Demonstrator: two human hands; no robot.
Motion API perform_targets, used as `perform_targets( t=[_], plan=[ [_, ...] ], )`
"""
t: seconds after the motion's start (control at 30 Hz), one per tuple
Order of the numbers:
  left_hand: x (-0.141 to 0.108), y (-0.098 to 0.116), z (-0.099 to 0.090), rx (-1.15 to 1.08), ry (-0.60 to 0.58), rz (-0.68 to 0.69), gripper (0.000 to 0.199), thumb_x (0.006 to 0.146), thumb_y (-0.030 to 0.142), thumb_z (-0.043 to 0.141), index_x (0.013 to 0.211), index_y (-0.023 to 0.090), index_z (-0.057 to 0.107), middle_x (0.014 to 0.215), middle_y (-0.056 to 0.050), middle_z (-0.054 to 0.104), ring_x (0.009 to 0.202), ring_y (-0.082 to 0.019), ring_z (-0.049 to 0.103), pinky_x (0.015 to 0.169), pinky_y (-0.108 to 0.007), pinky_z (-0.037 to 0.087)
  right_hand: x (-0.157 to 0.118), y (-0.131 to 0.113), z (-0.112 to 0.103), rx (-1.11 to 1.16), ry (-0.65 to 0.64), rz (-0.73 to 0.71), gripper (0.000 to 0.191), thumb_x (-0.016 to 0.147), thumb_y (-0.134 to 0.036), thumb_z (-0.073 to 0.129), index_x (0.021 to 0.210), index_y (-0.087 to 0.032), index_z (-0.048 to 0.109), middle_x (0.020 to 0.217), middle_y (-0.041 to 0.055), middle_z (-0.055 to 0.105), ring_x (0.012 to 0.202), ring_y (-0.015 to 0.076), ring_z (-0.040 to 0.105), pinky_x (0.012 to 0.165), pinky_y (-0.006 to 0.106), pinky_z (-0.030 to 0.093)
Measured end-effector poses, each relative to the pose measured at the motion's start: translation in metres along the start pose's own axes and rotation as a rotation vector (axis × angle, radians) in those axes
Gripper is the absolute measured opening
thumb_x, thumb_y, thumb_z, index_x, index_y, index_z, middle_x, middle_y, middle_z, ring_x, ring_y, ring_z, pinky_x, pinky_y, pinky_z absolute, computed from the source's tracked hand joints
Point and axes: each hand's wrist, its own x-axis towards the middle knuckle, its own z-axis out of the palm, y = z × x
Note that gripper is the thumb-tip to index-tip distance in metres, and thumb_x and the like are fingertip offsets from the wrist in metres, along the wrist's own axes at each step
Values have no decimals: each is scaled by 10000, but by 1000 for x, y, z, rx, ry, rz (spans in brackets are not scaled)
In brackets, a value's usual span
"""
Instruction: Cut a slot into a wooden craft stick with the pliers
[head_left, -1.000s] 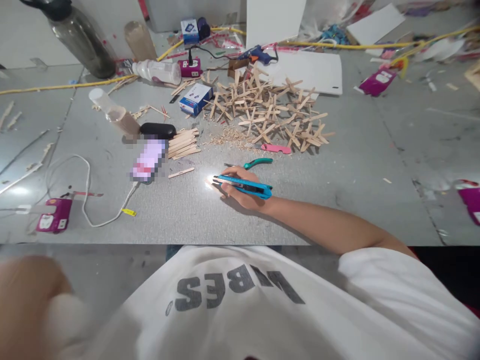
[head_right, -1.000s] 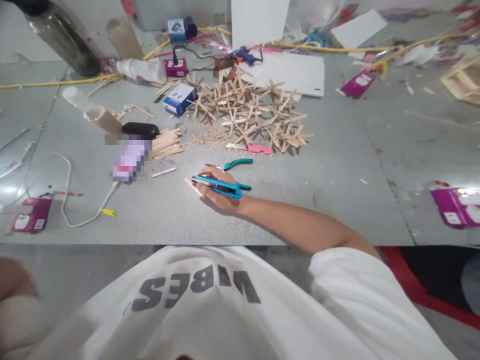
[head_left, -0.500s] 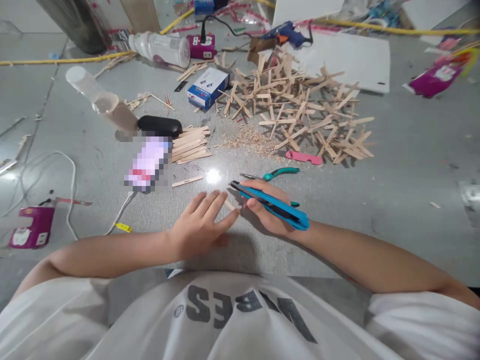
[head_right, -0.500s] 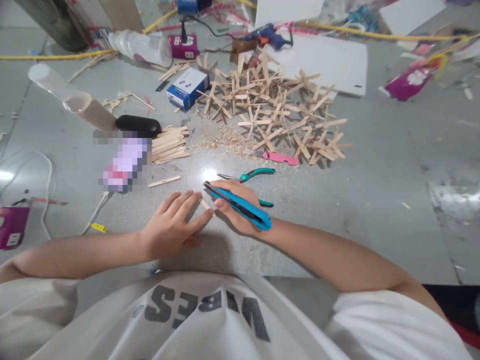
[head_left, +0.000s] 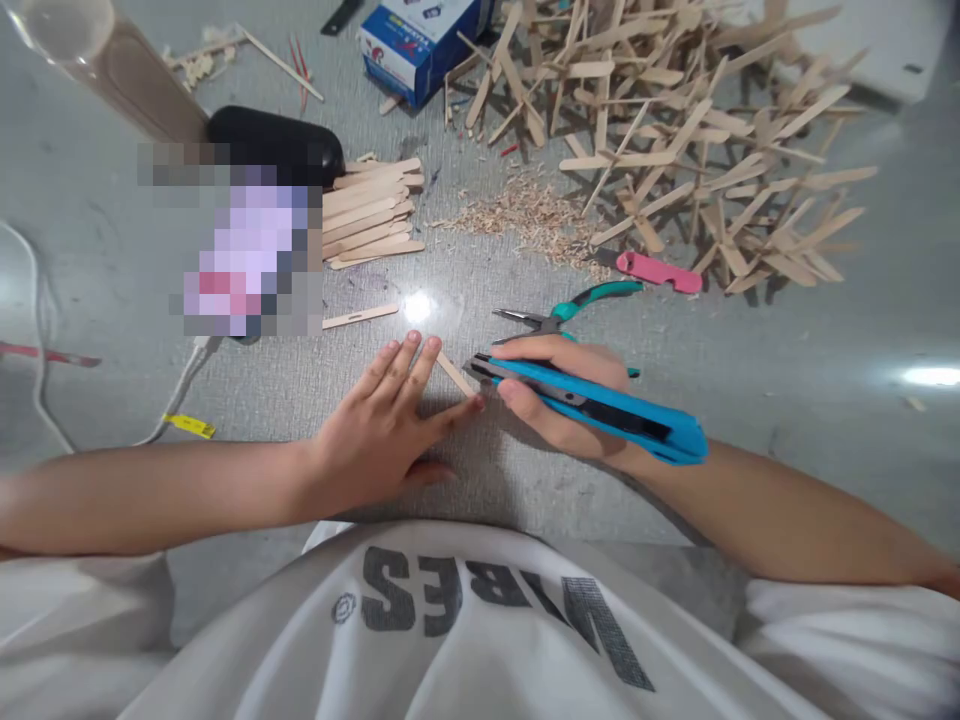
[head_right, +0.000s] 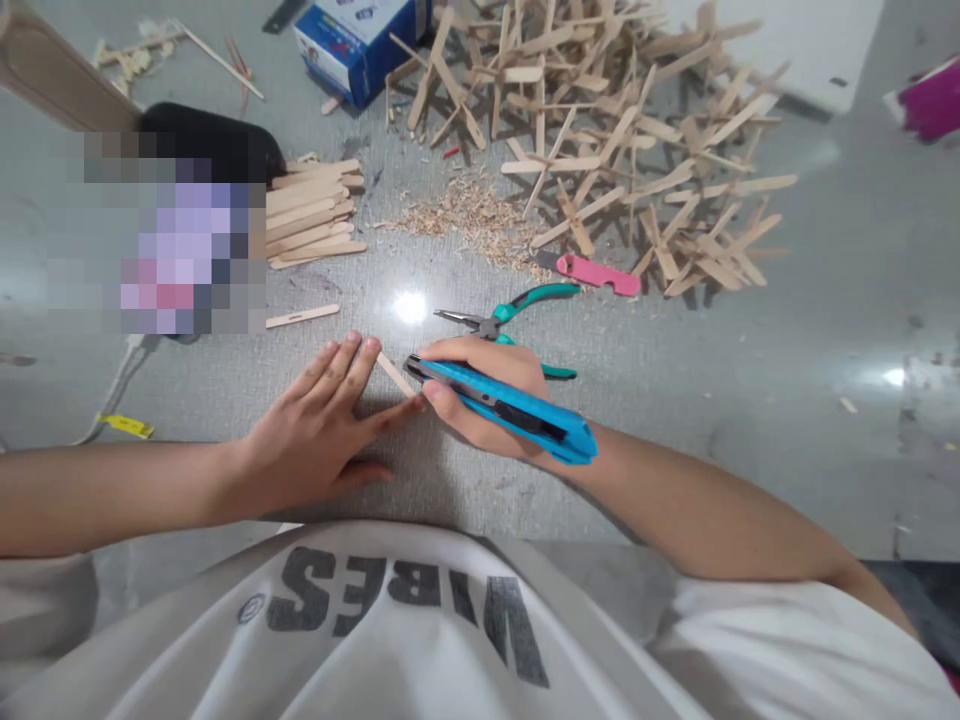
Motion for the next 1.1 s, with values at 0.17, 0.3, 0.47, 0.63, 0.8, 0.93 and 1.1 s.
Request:
perform_targets(
  t=[0.17,0.3,0.47,0.63,0.8,0.93,1.1],
  plan=[
    [-1,0,1,-17,3,6,1316,951,809,812,1905,313,55,1863,-354,335,1716,-568,428,1359,-706,415,-1,2,5,-49,-1,-32,200,1067,-309,781,1267,-322,773,1080,40,905,855,241,878,764,352,734],
    [0,0,0,-21,-7,12,1244,966,789,806,1899,314,133,1891,-321,307,1741,-554,389,1385,-684,379,-2,1,8,-26,-14,-55,263,1040,-245,784,1287,-335,767,1106,26,907,890,243,888,813,352,750],
    [1,1,-3,-26,-12,4,1339,943,779,841,1903,301,40,1888,-343,301,1729,-565,404,1407,-664,332,0,-1,9,-11,-40,-110,310,1030,-165,765,1312,-292,743,1097,50,902,863,217,880,827,308,744],
    [3,4,-7,-8,-49,-4,1380,940,788,840,1902,288,-14,1876,-357,319,1725,-574,406,1397,-658,348,1,-3,10,-10,-46,-153,309,1039,-166,751,1327,-276,749,1063,45,897,858,227,880,826,338,754],
    [2,4,-5,-13,-42,-10,1395,923,791,858,1906,311,-9,1899,-318,305,1732,-575,393,1395,-679,360,-1,-5,10,-36,-79,-119,364,1045,-188,748,1377,-336,738,1083,44,898,827,250,869,761,380,752],
    [2,5,-4,-30,-41,-18,1388,919,780,870,1907,322,10,1913,-307,278,1738,-576,381,1399,-687,359,0,-7,9,-45,-83,-151,410,1044,-175,747,1424,-325,706,1058,34,892,806,239,858,735,370,742],
    [3,4,-7,-36,-47,1,1339,973,759,824,1904,290,-15,1881,-362,299,1724,-600,389,1378,-712,379,1,-8,9,-26,-90,-139,401,1030,-148,763,1396,-302,704,1041,57,884,816,232,850,748,348,734]
  ],
)
